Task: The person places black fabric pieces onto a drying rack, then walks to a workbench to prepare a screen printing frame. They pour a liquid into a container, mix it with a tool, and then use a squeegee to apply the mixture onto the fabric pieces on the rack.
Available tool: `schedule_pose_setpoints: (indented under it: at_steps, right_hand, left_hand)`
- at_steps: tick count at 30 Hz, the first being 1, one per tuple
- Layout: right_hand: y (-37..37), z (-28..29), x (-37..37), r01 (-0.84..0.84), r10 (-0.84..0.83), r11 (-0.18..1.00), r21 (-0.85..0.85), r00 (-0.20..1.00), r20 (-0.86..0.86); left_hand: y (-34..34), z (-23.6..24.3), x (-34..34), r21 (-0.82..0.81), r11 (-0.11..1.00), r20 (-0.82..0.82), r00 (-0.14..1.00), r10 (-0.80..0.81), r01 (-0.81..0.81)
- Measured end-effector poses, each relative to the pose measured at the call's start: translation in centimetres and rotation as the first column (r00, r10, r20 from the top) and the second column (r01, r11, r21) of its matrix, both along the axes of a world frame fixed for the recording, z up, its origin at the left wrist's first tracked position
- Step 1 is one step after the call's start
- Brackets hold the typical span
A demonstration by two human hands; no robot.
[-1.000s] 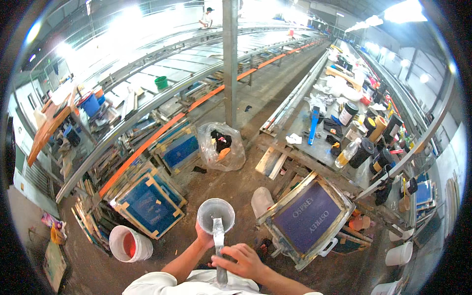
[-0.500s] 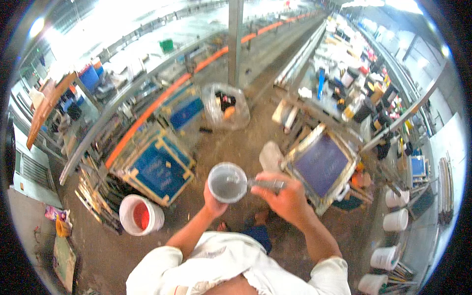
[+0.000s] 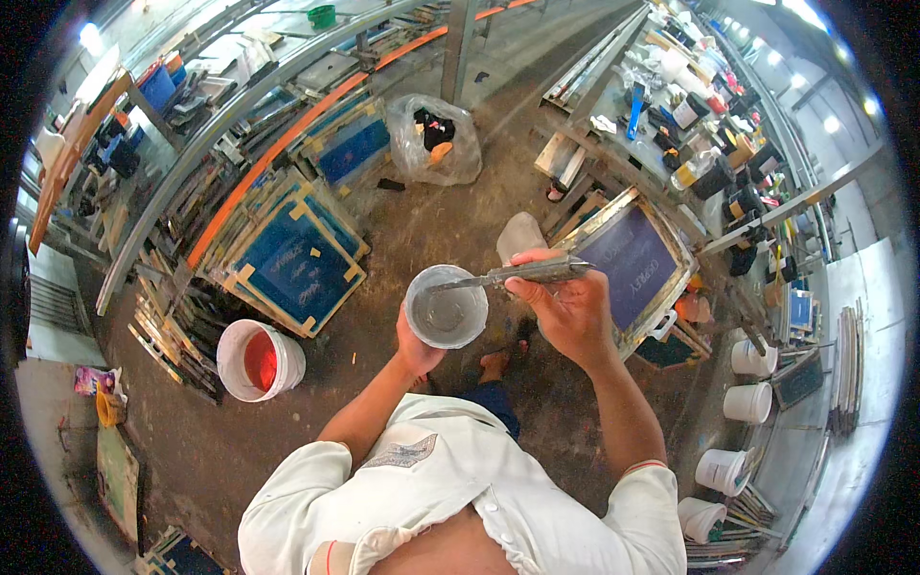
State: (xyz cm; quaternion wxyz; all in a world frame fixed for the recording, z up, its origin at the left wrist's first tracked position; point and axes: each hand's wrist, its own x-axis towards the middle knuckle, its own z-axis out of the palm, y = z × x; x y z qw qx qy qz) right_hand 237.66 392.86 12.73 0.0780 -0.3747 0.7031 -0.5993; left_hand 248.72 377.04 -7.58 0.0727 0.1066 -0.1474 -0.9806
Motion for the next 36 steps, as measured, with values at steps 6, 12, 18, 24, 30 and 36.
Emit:
schedule_pose_setpoints:
  at_steps: [6,12,18,24,30,36]
  right_hand:
    - [1.8,1.2,1.7,0.064,-0.071,0.984,0.167,0.997,0.034]
    - [1.1,-1.8,2.2,0.077,-0.077,0.997,0.009,0.966,0.245]
    - [1.6,-0.9,1.3,0.058,-0.033,0.989,0.139,0.984,-0.176]
    - [3.0,0.4,2.7,0.086,-0.092,0.975,0.203,0.996,0.022]
    - [1.5,-1.3,2.1,0.056,-0.055,0.994,0.095,0.998,-0.016]
    - [2.3,0.0,1.6,0.108,-0.088,0.980,0.170,0.989,-0.120]
  left_hand:
    - [-1.3,-1.1,-0.1,0.074,0.996,-0.035,0.998,0.048,-0.045]
    - [0.0,-1.7,-0.1,0.069,0.997,0.027,0.999,0.021,-0.023]
    - [0.5,-0.9,0.4,0.005,1.000,0.024,1.000,-0.017,0.017]
    - [-0.4,-2.3,-0.6,0.100,0.995,-0.037,0.999,0.008,-0.004]
    - [1.1,-0.5,0.0,-0.012,1.000,0.041,0.999,-0.002,0.003]
    - [0.7,-1.6,-0.3,0.004,1.000,0.031,0.999,-0.011,0.011]
